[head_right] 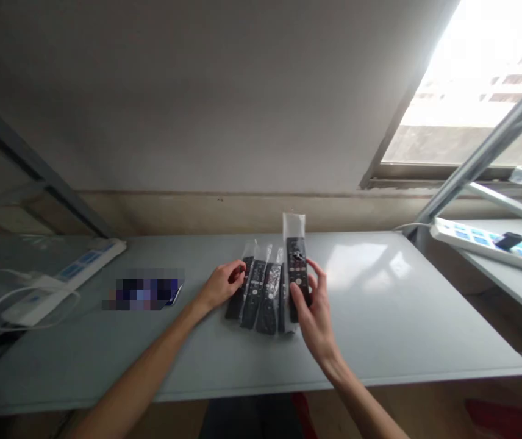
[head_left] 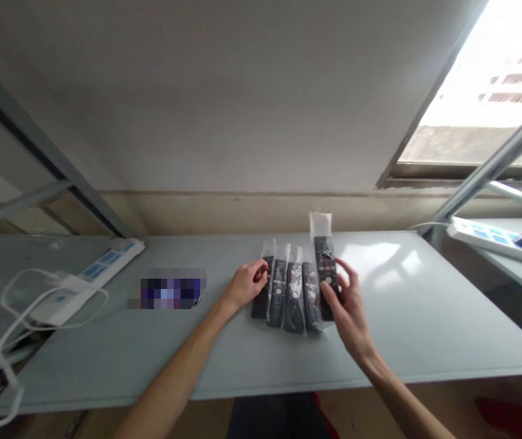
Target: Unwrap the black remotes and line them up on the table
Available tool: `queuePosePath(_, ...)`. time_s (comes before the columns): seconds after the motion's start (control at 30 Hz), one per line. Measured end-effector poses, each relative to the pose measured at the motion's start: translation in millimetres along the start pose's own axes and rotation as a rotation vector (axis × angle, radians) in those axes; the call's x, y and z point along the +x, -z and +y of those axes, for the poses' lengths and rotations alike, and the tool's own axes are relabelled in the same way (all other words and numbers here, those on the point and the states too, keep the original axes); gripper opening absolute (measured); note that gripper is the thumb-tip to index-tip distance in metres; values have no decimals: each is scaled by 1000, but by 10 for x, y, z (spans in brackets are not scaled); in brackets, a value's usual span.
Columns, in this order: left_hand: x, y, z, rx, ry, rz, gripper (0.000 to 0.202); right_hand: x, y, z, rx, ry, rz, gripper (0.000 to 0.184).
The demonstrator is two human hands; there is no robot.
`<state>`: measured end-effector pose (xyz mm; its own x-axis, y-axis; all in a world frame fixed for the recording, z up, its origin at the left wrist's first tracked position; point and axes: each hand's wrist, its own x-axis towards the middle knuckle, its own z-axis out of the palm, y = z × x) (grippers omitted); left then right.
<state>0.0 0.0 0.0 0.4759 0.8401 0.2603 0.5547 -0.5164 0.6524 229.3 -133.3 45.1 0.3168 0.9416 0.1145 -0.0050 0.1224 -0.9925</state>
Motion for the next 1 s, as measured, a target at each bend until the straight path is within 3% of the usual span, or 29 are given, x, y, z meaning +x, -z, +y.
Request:
queuePosePath(0.13,-23,4,54,-135,-93,-60,21,-163,-417,88,179,-119,-160,61)
queuePosePath(0.3,-62,-31,165,-382,-111,-266,17,-135,-691,175,162,-17,-170,59)
queuePosePath(0.4,-70,-55,189,-494,-129,-307,19,51,-688,272,110,-21,-158,56)
queuePosePath(0.57,-88,-67,173,-494,-125,-359,22,485,-500,344,-15,-53,-194,60)
queuePosePath(0.73,-135,-144,209,-550,-186,-468,60,771,-365,160,-180,-49,-309,54)
queuePosePath(0.83,-119,-198,202,-580,-130,-393,48,832,-336,64,-220,-123,-342,60)
queuePosePath(0.93,-56,-200,117,-739,52,-182,26,904,-276,-7,-250,-70,-304,58)
queuePosePath(1.0,-11,-155,41,-979,198,-49,34,997,-205,-72,-274,0,-330,49)
